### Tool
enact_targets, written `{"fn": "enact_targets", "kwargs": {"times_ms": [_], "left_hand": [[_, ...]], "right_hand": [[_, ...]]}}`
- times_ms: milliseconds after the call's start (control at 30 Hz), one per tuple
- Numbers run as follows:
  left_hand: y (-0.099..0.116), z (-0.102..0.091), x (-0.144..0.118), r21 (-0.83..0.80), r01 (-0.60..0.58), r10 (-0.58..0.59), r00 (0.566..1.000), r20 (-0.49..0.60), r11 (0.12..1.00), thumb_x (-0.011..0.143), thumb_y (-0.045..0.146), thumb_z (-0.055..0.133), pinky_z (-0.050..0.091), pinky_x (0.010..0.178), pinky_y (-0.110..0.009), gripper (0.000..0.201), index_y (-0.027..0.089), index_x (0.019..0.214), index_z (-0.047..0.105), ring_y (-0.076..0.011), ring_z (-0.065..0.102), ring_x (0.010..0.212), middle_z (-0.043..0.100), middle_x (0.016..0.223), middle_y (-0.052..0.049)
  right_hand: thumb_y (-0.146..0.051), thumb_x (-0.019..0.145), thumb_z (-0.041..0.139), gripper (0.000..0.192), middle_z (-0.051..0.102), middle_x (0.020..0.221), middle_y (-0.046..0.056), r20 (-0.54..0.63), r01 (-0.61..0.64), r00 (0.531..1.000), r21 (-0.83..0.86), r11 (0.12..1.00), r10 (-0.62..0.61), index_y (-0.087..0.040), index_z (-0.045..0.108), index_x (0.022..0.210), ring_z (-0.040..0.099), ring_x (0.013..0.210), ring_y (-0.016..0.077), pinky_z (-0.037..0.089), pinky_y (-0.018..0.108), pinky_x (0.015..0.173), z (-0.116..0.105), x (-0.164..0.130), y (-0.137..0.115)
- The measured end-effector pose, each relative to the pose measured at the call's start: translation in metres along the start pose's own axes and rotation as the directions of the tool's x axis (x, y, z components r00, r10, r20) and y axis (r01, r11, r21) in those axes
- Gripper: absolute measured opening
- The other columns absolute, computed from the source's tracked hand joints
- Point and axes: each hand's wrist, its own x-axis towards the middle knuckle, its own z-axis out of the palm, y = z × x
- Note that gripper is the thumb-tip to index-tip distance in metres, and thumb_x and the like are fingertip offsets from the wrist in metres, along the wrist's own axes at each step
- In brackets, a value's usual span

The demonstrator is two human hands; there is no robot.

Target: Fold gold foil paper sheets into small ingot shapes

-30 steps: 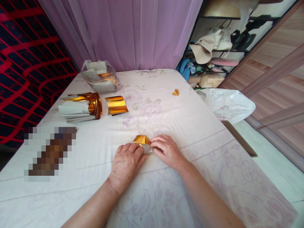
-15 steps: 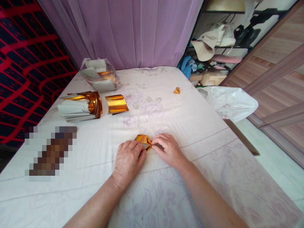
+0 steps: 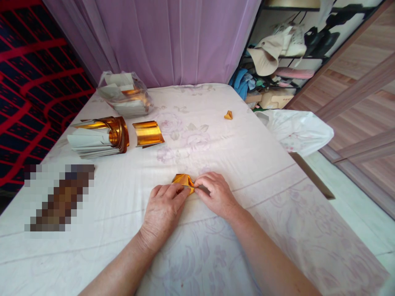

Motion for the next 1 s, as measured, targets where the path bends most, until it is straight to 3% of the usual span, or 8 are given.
{"fn": "enact_targets", "kwargs": {"times_ms": [567,1000], "left_hand": [[0.0018,0.0013,-0.0002,-0.021,0.032,-0.031,0.999,0.034,0.999,0.091,0.025,0.057,0.046,0.083,-0.041,0.024,0.024,0.112,0.068,-0.0241,0.060,0.095,0.069,0.106,-0.007],[0.0025,0.0022,0.0004,-0.004,0.031,-0.031,0.999,0.032,1.000,0.090,0.024,0.058,0.047,0.082,-0.040,0.023,0.022,0.111,0.068,-0.0238,0.060,0.093,0.070,0.104,-0.006]], "right_hand": [[-0.008,0.079,0.056,0.019,0.069,0.092,0.003,-0.044,-0.016,0.999,0.033,0.999,0.017,-0.023,0.062,0.089,0.061,0.091,0.0198,0.043,0.035,0.082,-0.0020,-0.0034,0.0021],[-0.012,0.081,0.062,0.011,0.069,0.094,0.002,-0.043,-0.033,0.999,-0.021,0.999,0.032,-0.023,0.065,0.083,0.061,0.091,0.0200,0.041,0.036,0.081,-0.0021,-0.0022,0.0000]]}}
